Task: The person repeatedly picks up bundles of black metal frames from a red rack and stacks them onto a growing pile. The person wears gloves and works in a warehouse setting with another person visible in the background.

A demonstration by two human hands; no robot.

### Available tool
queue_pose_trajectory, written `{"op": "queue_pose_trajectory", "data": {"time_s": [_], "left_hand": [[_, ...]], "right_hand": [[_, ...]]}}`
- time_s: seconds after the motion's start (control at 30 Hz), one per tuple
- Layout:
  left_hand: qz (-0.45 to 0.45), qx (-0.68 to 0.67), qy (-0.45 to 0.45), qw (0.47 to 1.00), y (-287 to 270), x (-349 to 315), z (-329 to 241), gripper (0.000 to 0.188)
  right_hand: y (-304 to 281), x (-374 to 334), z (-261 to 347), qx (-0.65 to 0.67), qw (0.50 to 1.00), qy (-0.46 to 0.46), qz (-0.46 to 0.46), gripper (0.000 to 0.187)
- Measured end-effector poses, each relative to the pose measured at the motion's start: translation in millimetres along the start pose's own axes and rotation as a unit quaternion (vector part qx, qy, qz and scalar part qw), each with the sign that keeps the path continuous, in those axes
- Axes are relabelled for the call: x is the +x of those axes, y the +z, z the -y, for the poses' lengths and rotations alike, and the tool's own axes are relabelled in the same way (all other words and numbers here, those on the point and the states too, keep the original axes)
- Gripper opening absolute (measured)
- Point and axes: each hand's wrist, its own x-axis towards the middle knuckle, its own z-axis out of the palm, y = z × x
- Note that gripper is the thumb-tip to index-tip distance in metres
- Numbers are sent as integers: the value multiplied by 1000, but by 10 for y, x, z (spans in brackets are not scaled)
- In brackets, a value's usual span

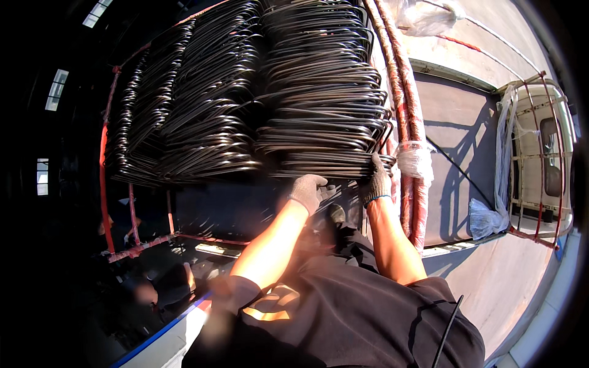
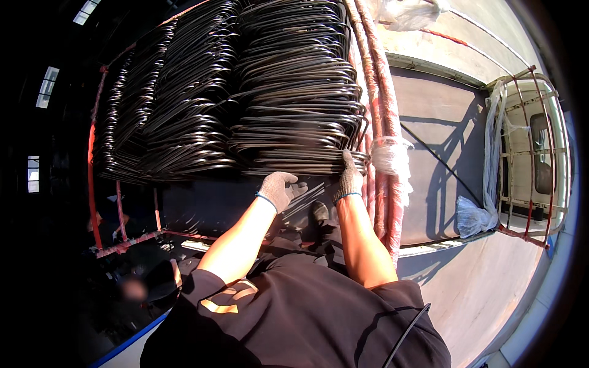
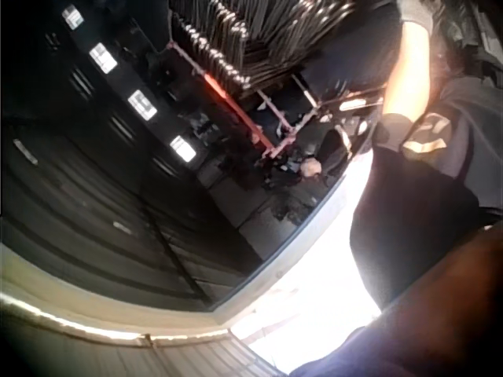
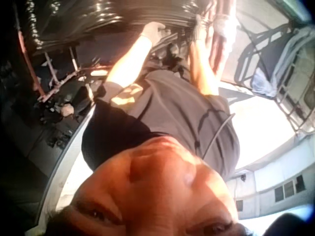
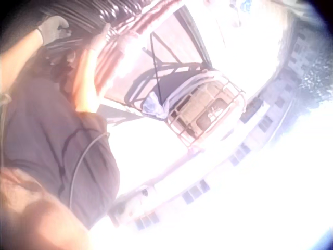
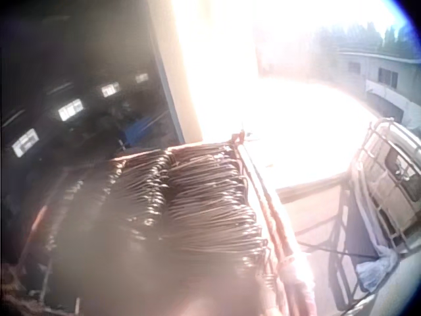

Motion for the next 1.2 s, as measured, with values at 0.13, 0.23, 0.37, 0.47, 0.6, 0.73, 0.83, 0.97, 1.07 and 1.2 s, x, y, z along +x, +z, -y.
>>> {"op": "queue_pose_trajectory", "data": {"time_s": [0.13,0.23,0.37,0.47,0.6,0.73,0.83,0.97,1.07,1.2], "left_hand": [[25,26,19,999,-81,45,125,16],[23,58,28,998,-47,15,141,14],[16,80,42,996,-74,27,157,12],[29,153,76,985,-29,-107,203,18],[27,182,81,980,-334,-17,373,27],[-17,167,87,982,-781,47,590,27],[-59,168,53,983,-979,-43,558,23],[-75,176,76,979,-1326,-130,444,24],[-102,331,259,901,-2032,375,546,12],[-147,439,412,785,-2581,332,506,22]], "right_hand": [[216,-469,130,-169,981,-34,-93,38],[215,-678,216,-214,971,-65,-85,40],[-353,-361,291,-641,728,-243,20,61],[-815,6,304,-458,867,-184,69,65],[-861,-199,363,-549,791,-212,168,56],[-1012,-200,386,-620,710,-211,258,54],[-1250,-119,370,-701,632,-123,306,52],[-858,-455,111,-840,225,-184,458,42],[-215,-984,-417,-844,249,-192,434,28],[192,-1375,-845,-770,446,-129,438,21]]}}
